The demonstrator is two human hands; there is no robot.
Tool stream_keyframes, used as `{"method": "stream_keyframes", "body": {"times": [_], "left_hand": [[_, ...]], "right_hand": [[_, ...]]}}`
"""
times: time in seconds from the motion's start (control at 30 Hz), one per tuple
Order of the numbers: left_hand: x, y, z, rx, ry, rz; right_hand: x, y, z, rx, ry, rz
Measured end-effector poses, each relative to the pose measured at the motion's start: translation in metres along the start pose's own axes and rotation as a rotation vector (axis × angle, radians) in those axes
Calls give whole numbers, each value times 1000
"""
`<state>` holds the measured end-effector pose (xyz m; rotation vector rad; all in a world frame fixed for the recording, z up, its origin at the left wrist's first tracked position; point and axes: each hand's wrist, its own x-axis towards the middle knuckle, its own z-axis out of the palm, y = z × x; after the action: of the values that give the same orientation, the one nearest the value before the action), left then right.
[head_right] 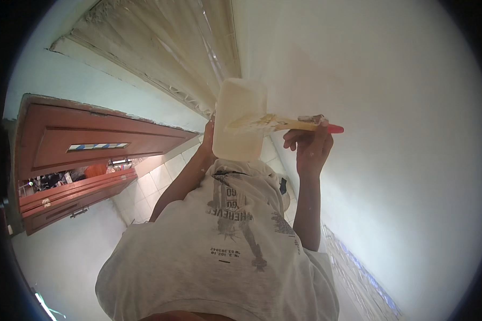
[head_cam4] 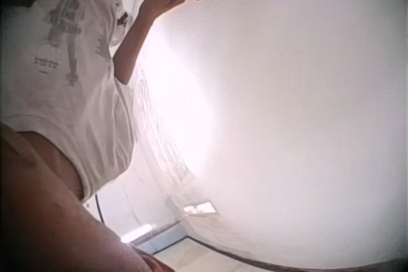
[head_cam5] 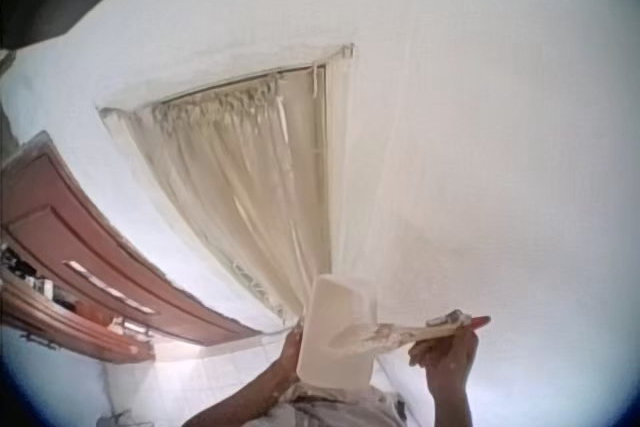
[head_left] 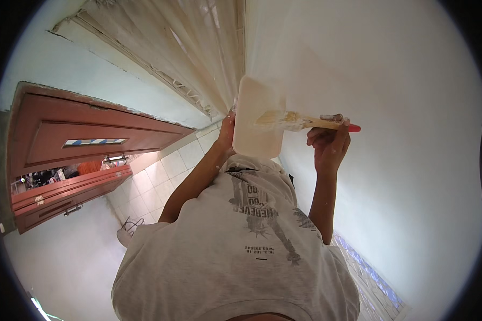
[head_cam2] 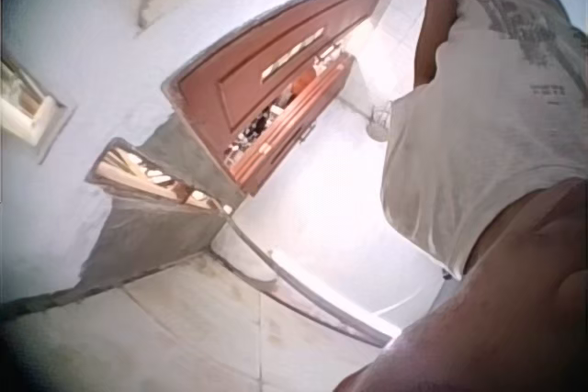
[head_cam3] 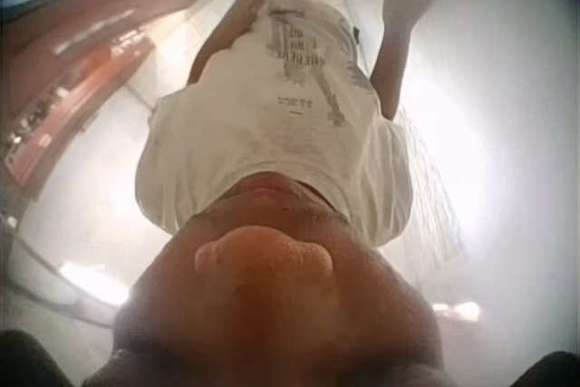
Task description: The person paints the wall and areas around the doorway using a paintbrush and white paint from a container.
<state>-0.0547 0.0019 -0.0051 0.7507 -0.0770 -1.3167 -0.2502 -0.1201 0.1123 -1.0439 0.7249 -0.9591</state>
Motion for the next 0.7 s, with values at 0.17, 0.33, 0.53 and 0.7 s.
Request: {"method": "stream_keyframes", "body": {"times": [0.17, 0.33, 0.53, 0.7], "left_hand": [[9, 3, -11, -91, -208, -56], [7, 6, -8, -96, -144, 18], [2, 27, 4, -180, -108, 9], [25, 30, -37, -87, -134, 176]], "right_hand": [[-7, 19, 13, 165, 245, 133], [-6, 40, 10, 256, 221, 173], [-9, 43, 10, 422, 63, 220], [-7, 43, 15, 524, -81, 315]]}}
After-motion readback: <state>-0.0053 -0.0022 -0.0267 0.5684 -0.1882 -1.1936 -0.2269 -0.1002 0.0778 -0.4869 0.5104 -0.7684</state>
